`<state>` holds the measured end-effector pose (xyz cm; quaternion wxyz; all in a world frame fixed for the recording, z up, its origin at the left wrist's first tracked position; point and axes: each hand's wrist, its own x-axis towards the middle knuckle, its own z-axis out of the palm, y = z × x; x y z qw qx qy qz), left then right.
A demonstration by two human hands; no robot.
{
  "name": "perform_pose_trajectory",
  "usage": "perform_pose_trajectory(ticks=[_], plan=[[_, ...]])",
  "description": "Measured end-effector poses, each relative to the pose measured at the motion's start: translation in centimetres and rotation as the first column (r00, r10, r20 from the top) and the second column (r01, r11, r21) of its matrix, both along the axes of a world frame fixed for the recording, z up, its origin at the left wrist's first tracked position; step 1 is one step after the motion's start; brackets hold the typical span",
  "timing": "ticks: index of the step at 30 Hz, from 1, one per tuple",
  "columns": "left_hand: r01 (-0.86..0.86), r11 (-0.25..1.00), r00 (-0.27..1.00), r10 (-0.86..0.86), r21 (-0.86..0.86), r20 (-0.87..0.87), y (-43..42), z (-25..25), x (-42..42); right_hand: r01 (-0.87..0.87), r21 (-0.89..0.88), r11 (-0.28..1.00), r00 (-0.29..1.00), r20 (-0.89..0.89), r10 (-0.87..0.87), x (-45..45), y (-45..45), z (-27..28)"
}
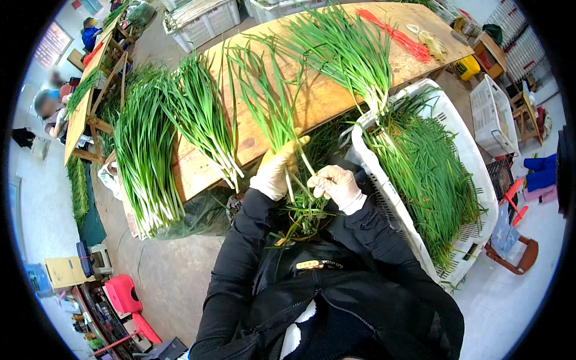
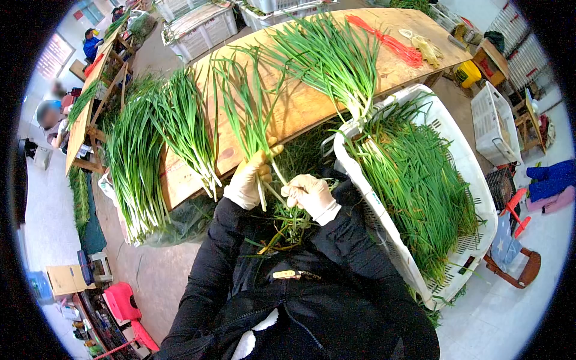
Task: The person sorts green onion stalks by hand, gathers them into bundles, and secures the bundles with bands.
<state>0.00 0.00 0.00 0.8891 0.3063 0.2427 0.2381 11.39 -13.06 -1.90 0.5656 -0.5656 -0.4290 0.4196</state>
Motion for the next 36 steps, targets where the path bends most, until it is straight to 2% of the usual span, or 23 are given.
perform_pose_trajectory(ticks=[1,2,3,7,8,9,11,13,15,17,18,19,20,21,23,25,26,29,30,31,33,34,36], plan=[[0.014,0.997,1.0,-0.012,0.079,-0.021,0.0,0.4,0.2,0.008,0.186,0.983,0.981,0.188,-0.043,-0.3,0.0,-0.2],[0.037,0.994,0.998,-0.032,0.104,-0.051,0.2,0.1,0.3,-0.013,0.191,0.982,0.94,0.338,-0.053,-0.3,-0.2,-0.2],[0.032,0.996,0.999,-0.03,0.083,-0.026,-0.3,-0.6,0.8,-0.02,0.169,0.985,0.931,0.362,-0.043,0.2,-0.9,0.2],[0.034,0.999,0.999,-0.035,-0.026,-0.006,0.4,-0.6,-0.5,-0.047,0.091,0.995,0.985,0.167,0.031,-0.5,-0.3,0.7],[0.066,0.995,0.997,-0.063,-0.077,0.042,0.4,-0.5,-0.7,-0.1,0.034,0.994,0.993,-0.053,0.101,-0.3,-0.2,0.3],[0.099,0.987,0.992,-0.087,-0.128,0.094,0.3,-0.4,-0.9,-0.165,-0.014,0.986,0.949,-0.273,0.155,-0.2,-0.2,0.2],[0.122,0.983,0.987,-0.106,-0.134,0.122,0.4,-0.9,-1.0,-0.354,-0.137,0.925,0.871,-0.409,0.273,0.1,-0.4,-0.3],[0.238,0.969,0.952,-0.219,-0.071,0.213,0.5,-0.7,-1.1,-0.486,-0.212,0.848,0.804,-0.489,0.339,0.3,0.0,0.1],[0.208,0.972,0.945,-0.17,-0.112,0.278,0.9,-0.8,-1.1,-0.277,-0.099,0.956,0.923,-0.302,0.237,-0.1,0.5,-0.2],[0.185,0.977,0.965,-0.159,-0.11,0.209,1.2,-0.2,-1.6,-0.182,-0.16,0.97,0.954,-0.268,0.134,0.6,0.6,-0.2],[0.134,0.989,0.99,-0.131,-0.061,0.054,0.9,1.1,-1.6,-0.101,-0.084,0.991,0.993,-0.073,0.095,0.0,0.5,0.0],[0.132,0.989,0.99,-0.129,-0.062,0.056,0.7,1.0,-1.6,-0.035,0.008,0.999,0.992,0.119,0.034,-0.6,0.4,0.3],[0.104,0.994,0.995,-0.103,0.046,-0.013,0.6,0.7,-1.6,-0.126,0.034,0.991,0.941,0.321,0.108,-0.3,0.2,0.7],[0.083,0.985,0.994,-0.071,0.153,-0.077,0.4,0.6,-1.6,-0.245,0.004,0.969,0.921,0.314,0.232,-0.3,0.1,1.3],[0.128,0.985,0.989,-0.118,0.114,-0.089,0.3,0.6,-1.6,-0.351,-0.007,0.937,0.902,0.267,0.34,-0.2,0.2,1.7],[0.294,0.954,0.956,-0.294,0.052,-0.014,0.3,0.8,-2.0,-0.231,0.061,0.971,0.947,0.243,0.21,-0.4,0.4,2.3],[0.33,0.944,0.943,-0.33,0.012,0.045,0.1,0.7,-2.0,-0.167,0.074,0.983,0.936,0.324,0.134,0.0,0.6,1.7],[0.333,0.943,0.935,-0.328,-0.016,0.139,0.5,-0.2,-2.3,0.07,0.212,0.975,0.901,0.406,-0.153,1.1,1.0,-0.3],[0.293,0.956,0.947,-0.291,0.006,0.139,0.5,0.3,-2.4,0.121,0.185,0.975,0.976,0.155,-0.15,0.9,0.9,0.4],[0.253,0.967,0.963,-0.25,-0.014,0.106,0.6,0.6,-2.4,0.238,0.12,0.964,0.965,-0.141,-0.221,0.9,0.9,0.9],[0.277,0.961,0.958,-0.276,0.005,0.079,0.6,0.4,-2.6,0.266,0.207,0.942,0.964,-0.026,-0.266,1.8,0.2,1.4],[0.277,0.961,0.958,-0.277,0.004,0.08,0.6,0.4,-2.6,0.323,0.116,0.939,0.946,-0.01,-0.324,1.8,-0.4,2.0],[0.298,0.954,0.952,-0.3,0.04,0.062,0.4,0.5,-2.6,0.183,0.16,0.97,0.982,0.015,-0.188,2.2,-1.0,2.2]])
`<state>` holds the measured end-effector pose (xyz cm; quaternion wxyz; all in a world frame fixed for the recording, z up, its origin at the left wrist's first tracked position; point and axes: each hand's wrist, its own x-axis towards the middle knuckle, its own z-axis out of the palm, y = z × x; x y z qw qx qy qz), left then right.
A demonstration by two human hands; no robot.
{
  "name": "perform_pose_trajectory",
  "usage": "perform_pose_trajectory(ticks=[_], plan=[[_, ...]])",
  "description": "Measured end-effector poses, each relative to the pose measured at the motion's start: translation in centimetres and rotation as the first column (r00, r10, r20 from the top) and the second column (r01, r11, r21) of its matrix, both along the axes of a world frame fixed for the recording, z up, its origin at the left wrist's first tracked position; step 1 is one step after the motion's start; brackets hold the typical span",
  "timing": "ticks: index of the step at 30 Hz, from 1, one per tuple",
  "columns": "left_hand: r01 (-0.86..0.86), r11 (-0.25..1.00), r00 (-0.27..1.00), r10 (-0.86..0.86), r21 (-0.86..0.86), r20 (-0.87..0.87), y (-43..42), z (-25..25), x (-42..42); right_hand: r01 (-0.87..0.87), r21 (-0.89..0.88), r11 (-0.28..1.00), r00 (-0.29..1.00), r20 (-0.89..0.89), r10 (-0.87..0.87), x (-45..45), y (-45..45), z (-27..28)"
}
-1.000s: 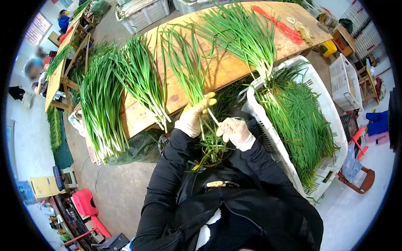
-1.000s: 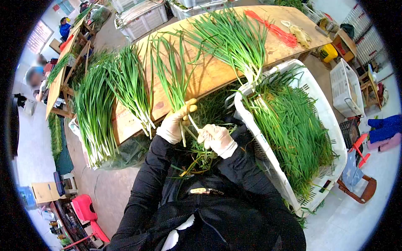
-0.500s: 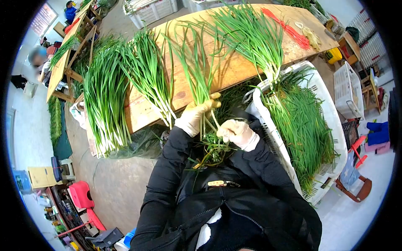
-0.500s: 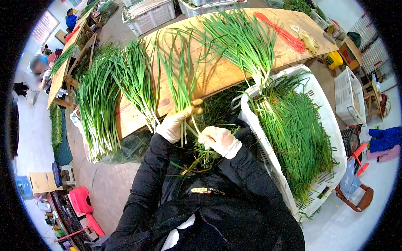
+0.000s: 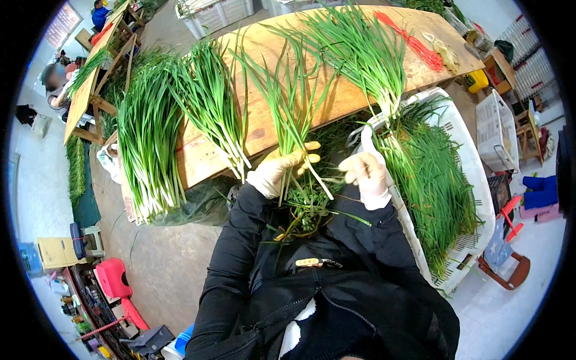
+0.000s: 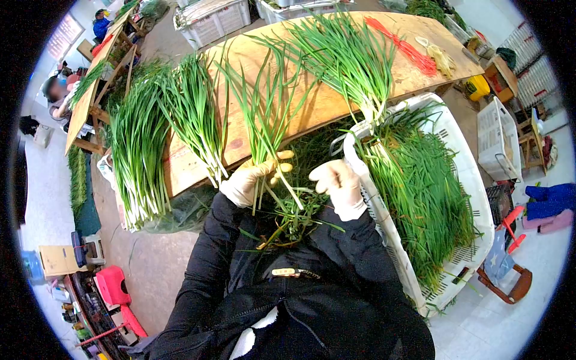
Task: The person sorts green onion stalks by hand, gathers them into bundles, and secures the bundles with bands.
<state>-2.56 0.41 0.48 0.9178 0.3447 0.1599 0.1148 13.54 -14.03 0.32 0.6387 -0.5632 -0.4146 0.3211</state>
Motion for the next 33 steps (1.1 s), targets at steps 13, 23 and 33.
perform_pose_trajectory(ticks=[13,23,33], plan=[[-0.086,0.996,0.983,0.09,0.028,-0.158,-0.8,-2.2,0.3,0.046,-0.183,0.982,0.929,0.369,0.025,-1.6,4.4,1.2],[-0.292,0.956,0.944,0.289,0.009,-0.16,0.1,-0.4,0.3,-0.165,0.135,0.977,0.901,-0.382,0.205,-1.9,4.1,-1.3],[-0.383,0.913,0.899,0.404,0.144,-0.168,2.0,2.4,-0.4,-0.597,-0.555,0.579,0.802,-0.427,0.418,-1.6,-6.4,-5.3]])
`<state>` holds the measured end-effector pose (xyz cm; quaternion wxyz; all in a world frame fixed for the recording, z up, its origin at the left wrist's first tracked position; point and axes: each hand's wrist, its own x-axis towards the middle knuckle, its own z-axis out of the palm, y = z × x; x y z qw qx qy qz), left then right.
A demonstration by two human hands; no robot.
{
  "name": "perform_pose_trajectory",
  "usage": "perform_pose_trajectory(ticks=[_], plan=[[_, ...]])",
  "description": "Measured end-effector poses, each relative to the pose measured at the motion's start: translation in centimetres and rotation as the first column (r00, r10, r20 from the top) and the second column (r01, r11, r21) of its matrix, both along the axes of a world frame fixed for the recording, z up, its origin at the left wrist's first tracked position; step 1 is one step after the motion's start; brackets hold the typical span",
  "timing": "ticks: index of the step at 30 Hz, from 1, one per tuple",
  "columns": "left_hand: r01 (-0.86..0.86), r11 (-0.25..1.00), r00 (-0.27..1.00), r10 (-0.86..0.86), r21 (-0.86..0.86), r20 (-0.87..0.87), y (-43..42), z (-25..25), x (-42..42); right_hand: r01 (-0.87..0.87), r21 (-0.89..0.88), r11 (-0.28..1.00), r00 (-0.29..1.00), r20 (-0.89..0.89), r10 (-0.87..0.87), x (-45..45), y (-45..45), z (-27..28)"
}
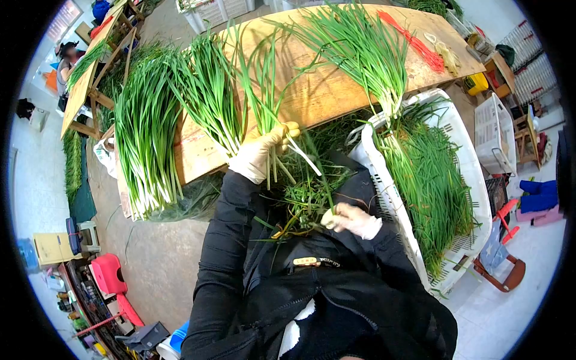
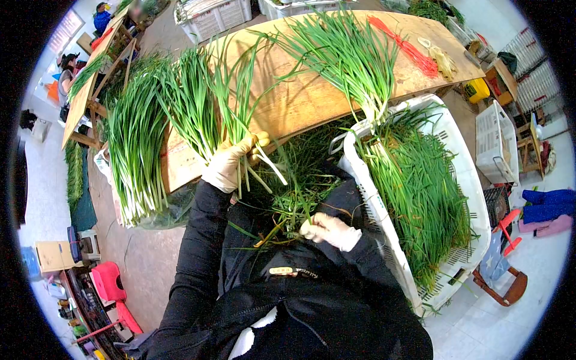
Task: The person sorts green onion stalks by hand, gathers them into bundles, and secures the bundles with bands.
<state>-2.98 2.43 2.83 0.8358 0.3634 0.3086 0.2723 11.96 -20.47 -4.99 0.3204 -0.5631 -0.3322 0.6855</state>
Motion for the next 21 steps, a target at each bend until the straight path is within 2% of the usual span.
perform_pose_trajectory(ticks=[1,2,3,4,6,7,8,10,11,12,14,15,16,17,18,20,21], plan=[[0.007,1.0,1.0,-0.006,0.03,-0.006,0.0,0.0,0.1,-0.283,0.037,0.958,0.87,0.43,0.24,0.1,0.0,-0.1],[0.014,0.998,1.0,-0.013,0.061,-0.012,-0.1,0.0,0.2,-0.423,0.407,0.81,0.645,0.763,-0.047,0.7,-0.7,-2.6],[0.033,0.995,0.999,-0.034,0.095,0.016,-0.4,-0.3,0.4,-0.084,0.366,0.927,0.87,0.481,-0.111,0.5,0.6,0.1],[0.052,0.99,0.997,-0.058,0.131,0.044,-0.8,-0.5,0.7,0.23,0.188,0.955,0.953,0.154,-0.26,0.6,2.7,3.4],[0.041,0.996,0.999,-0.041,0.073,-0.005,-1.6,-0.1,1.2,0.103,0.615,0.781,0.835,0.374,-0.405,1.5,5.4,5.0],[0.044,0.996,0.999,-0.044,0.077,-0.005,-1.8,-0.3,1.4,0.061,0.716,0.695,0.806,0.376,-0.457,1.2,6.7,6.4],[0.064,0.991,0.998,-0.065,0.118,0.005,-1.9,-0.7,1.5,0.032,0.711,0.703,0.827,0.375,-0.418,1.0,7.6,7.4],[0.099,0.983,0.995,-0.094,0.156,-0.034,-1.8,-1.2,1.8,0.064,0.577,0.814,0.857,0.387,-0.341,0.0,9.2,6.8],[0.093,0.984,0.995,-0.085,0.149,-0.061,-1.8,-1.4,1.8,-0.102,0.597,0.795,0.734,0.585,-0.345,-0.1,9.6,7.0],[0.086,0.986,0.993,-0.074,0.142,-0.087,-1.9,-1.0,1.8,-0.149,0.687,0.711,0.712,0.574,-0.405,-0.3,10.0,6.0],[0.065,0.993,0.996,-0.058,0.103,-0.063,-2.0,-1.1,1.9,-0.295,0.727,0.62,0.562,0.657,-0.503,-0.4,9.9,4.1],[0.026,0.998,1.0,-0.026,0.056,0.002,-2.4,-1.3,2.4,-0.4,0.701,0.59,0.458,0.711,-0.534,-0.5,9.7,4.2],[-0.012,1.0,0.998,0.012,0.009,0.062,-2.8,-1.4,2.8,-0.384,0.705,0.597,0.544,0.695,-0.471,-0.8,9.5,4.4],[0.037,0.999,0.998,-0.036,-0.015,0.044,-2.5,-1.6,3.0,-0.456,0.688,0.564,0.493,0.723,-0.483,-1.1,9.4,4.2],[-0.022,1.0,0.996,0.023,-0.014,0.091,-2.4,-2.4,3.7,-0.524,0.665,0.532,0.439,0.747,-0.5,-1.4,9.2,4.1],[-0.112,0.989,0.992,0.105,0.093,0.075,-1.7,0.0,3.9,-0.508,0.685,0.523,0.502,0.728,-0.466,-2.2,8.2,4.2],[-0.119,0.969,0.992,0.125,0.214,-0.014,-0.9,2.0,3.4,-0.504,0.702,0.503,0.555,0.71,-0.434,-2.6,7.8,3.7]])
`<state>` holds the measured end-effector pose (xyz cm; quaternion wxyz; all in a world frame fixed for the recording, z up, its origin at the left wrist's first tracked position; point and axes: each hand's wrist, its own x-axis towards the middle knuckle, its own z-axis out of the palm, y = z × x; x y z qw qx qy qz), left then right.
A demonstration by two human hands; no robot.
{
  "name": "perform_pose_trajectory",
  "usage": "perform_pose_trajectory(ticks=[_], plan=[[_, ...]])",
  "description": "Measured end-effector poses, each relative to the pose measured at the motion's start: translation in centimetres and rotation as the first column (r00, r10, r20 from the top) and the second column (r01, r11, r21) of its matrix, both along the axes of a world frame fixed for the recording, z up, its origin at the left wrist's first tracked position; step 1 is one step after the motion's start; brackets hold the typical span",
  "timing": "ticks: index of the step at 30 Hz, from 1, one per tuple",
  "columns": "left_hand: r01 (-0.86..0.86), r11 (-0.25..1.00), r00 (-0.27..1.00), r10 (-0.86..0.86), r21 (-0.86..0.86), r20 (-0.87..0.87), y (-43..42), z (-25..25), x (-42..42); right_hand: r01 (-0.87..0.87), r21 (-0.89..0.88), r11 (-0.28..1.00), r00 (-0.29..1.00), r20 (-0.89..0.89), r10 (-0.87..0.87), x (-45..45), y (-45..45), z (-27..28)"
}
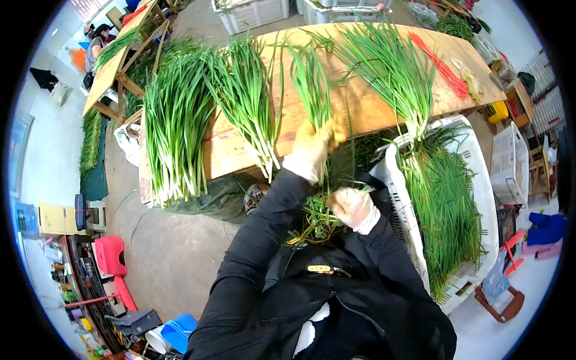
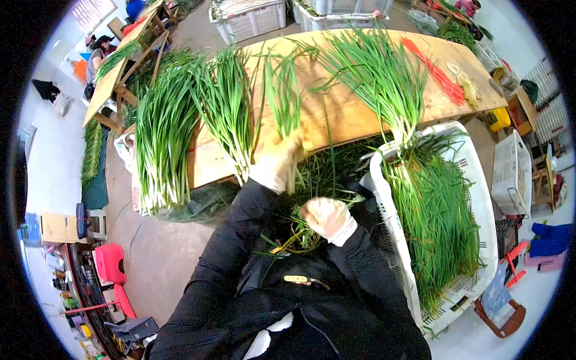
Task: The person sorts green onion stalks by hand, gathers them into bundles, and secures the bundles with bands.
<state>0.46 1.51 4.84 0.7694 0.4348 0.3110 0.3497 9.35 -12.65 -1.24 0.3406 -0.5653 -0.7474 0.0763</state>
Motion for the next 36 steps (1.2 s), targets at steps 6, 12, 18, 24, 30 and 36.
perform_pose_trajectory(ticks=[6,12,18,24,30,36], plan=[[-0.204,0.908,0.919,0.307,0.367,-0.249,5.8,2.9,-3.0,0.221,-0.644,0.732,0.929,0.367,0.041,1.1,-3.2,-6.9],[-0.033,0.65,0.501,0.668,0.759,-0.55,5.8,-3.8,-5.9,0.409,-0.349,0.843,0.897,-0.019,-0.442,3.7,-0.5,-2.2],[0.377,0.594,-0.075,0.784,0.71,-0.616,4.0,-3.3,-5.6,0.474,-0.581,0.661,0.865,0.165,-0.474,1.9,5.8,-12.9],[0.543,0.591,-0.494,0.799,0.597,-0.343,5.6,-6.2,-5.9,0.253,-0.963,-0.097,0.944,0.224,0.243,-2.1,-0.5,-26.9],[0.103,0.744,0.195,0.636,0.66,-0.747,6.8,-3.7,-7.0,0.082,-0.752,0.655,0.991,0.13,0.025,1.1,4.3,-5.7],[-0.276,0.753,0.803,0.521,0.597,-0.287,3.3,-5.1,-6.4,-0.685,-0.465,0.561,0.307,-0.883,-0.356,0.6,7.3,1.6]])
